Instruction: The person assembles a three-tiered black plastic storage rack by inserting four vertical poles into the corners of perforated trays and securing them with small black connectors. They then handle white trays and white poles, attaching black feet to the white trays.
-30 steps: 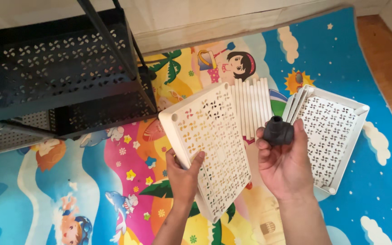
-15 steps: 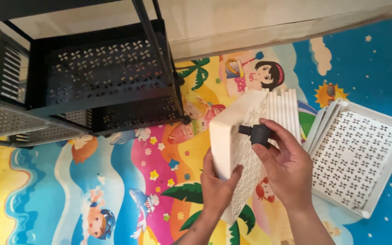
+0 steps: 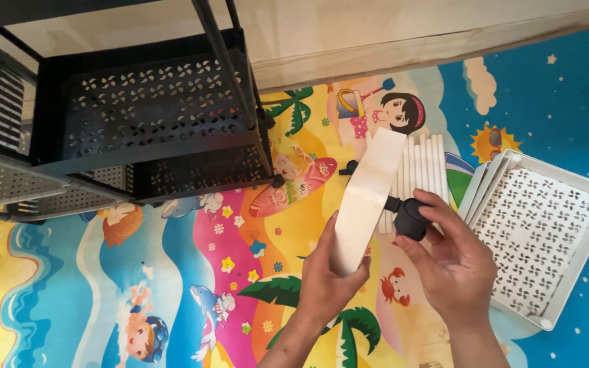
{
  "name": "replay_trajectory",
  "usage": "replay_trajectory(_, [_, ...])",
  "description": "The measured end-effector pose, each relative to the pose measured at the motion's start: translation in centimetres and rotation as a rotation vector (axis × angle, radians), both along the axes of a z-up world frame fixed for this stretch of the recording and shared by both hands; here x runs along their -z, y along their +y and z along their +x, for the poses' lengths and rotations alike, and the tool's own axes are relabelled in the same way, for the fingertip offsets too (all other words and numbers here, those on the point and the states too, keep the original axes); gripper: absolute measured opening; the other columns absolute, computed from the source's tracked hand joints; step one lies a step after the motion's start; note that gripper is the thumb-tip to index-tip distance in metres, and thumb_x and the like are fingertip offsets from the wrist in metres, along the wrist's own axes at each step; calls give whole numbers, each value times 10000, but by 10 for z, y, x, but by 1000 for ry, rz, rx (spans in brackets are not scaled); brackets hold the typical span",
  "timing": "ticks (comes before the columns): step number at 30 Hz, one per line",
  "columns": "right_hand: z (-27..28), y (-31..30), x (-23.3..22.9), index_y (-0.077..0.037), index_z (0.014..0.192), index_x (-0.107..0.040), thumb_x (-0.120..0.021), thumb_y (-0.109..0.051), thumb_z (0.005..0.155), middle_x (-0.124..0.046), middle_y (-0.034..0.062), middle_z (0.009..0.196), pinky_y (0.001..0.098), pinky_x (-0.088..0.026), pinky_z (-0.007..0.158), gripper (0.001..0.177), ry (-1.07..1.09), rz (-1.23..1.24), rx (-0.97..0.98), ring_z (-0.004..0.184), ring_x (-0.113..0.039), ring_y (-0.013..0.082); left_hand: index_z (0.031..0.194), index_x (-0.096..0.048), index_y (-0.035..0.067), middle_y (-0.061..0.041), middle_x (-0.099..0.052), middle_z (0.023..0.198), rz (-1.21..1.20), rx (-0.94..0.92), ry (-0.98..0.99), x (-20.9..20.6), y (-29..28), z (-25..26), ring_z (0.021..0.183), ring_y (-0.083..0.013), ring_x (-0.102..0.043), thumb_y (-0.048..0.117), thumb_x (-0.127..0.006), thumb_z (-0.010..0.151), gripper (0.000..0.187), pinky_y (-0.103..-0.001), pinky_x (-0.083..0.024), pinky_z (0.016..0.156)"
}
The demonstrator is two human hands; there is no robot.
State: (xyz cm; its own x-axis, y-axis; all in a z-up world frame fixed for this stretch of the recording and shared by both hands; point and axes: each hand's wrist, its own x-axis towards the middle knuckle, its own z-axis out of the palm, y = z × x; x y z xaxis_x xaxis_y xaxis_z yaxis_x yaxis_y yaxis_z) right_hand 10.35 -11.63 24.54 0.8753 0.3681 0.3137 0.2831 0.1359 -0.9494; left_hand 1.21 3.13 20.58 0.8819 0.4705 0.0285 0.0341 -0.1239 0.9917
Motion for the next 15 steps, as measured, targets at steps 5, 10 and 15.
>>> replay_trajectory(5, [-4, -7, 13, 28, 1293, -597, -715, 144, 857, -549, 214, 1491, 411, -552, 1110, 466, 35, 20, -58, 1333, -598, 265, 1408, -385, -36, -242, -690, 1157, 183, -12, -56, -16, 7, 26, 1034, -380, -732, 124, -836, 796, 778, -406, -590, 850])
replay_trajectory(10, [-8, -12, 15, 30, 1303, -600, -738, 133, 826, -536, 217, 1499, 413, -582, 1063, 507, 7, 26, -22, 1322, -605, 266, 1396, -357, -42, -247, -709, 1137, 106, 17, -60, -32, 3, 35, 1014, -373, -751, 124, -800, 850, 722, -399, -606, 823])
replay_trajectory(15, [-1, -14, 8, 60, 1311, -600, -771, 114, 801, -614, 229, 1413, 411, -591, 1049, 540, -72, -46, -7, 1251, -655, 264, 1379, -392, -22, -220, -740, 1047, 52, 80, -45, -34, 4, 36, 961, -349, -786, 104, -769, 865, 651, -386, -618, 795])
